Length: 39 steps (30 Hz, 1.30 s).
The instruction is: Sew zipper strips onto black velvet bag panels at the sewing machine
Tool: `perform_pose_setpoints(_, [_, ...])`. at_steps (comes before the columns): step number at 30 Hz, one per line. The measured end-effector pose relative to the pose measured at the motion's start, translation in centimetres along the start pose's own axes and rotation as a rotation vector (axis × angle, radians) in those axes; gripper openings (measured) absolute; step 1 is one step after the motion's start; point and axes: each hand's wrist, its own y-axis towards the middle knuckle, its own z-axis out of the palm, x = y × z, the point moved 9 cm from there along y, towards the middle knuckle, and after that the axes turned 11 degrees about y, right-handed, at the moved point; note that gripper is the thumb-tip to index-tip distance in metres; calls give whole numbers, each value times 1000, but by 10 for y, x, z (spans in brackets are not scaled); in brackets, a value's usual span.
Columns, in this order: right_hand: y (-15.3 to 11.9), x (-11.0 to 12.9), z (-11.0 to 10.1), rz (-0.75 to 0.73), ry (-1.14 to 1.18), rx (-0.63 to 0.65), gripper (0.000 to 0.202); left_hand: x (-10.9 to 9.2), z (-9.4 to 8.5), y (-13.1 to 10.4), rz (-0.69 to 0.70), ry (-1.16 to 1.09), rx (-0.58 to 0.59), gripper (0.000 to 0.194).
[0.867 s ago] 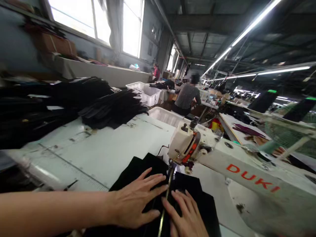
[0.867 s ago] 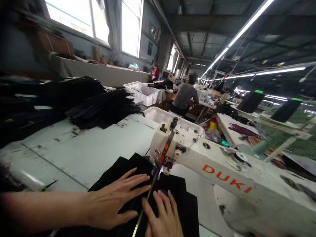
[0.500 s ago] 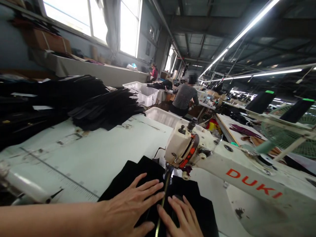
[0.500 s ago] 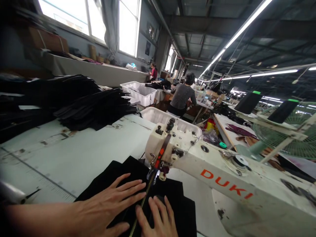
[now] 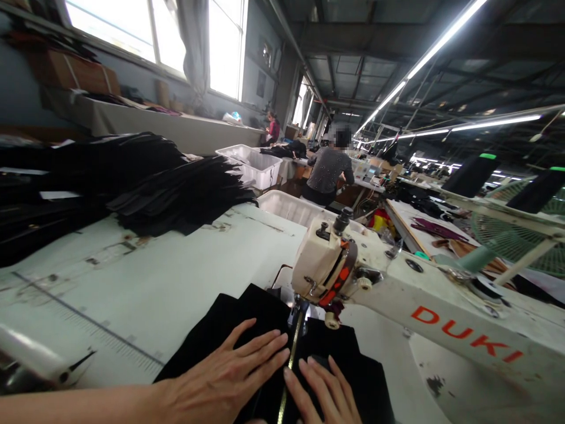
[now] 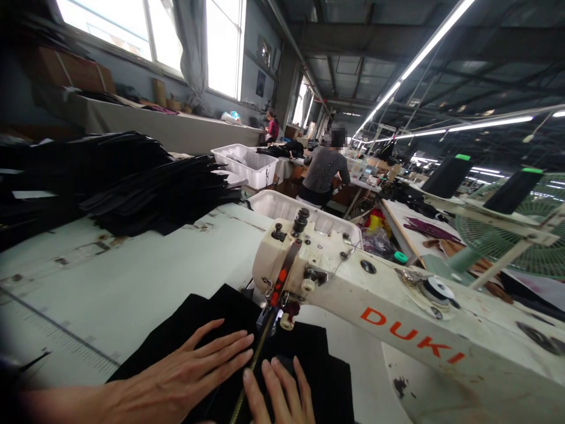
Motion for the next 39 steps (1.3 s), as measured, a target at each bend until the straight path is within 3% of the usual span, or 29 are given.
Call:
perform_pose_setpoints(3, [6,5,1,-182,-36,150,35,-1,-1,2,-11,-2,53,75])
perform_pose_setpoints(7, [15,1,-8,-192,-32,129,35,-2,-4,8,-19,-27,106,74])
perform_pose_setpoints(9, [15,3,-4,-144,0,79,36,-2,-5,9,-21,-36,93,76])
perform_pose_setpoints(12, [4,-2,-3,81,82,-131,40,-2,-5,9,-11,-50,42,77])
perform_pose_setpoints(14, [-8,-4,3,189,117,-199,40,-3,-4,9,-21,-34,45,75])
perform_pose_setpoints(17, [-13,-1,15,182,102,-125,39,-4,-2,10,-46,18,105,72])
perform_pose_setpoints(21, [-9,-1,13,116,32,-64,37,-8,-4,11,-35,43,102,71])
perform_pose_setpoints(28, [-5,-1,11,143,55,-105,37,-8,0,10,-33,19,36,75])
perform_pose_setpoints(31, [-9,-5,10,167,89,-119,39,-7,2,12,-50,35,89,75])
perform_pose_setpoints(34, [-11,-12,13,143,98,1,44,-7,2,13,-64,54,144,77])
perform_pose_setpoints(37, [-12,-14,19,24,15,208,49,-6,0,13,-52,13,109,81])
perform_pose_setpoints(39, [-12,-16,18,-10,-50,240,47,-5,1,12,-49,-12,87,85])
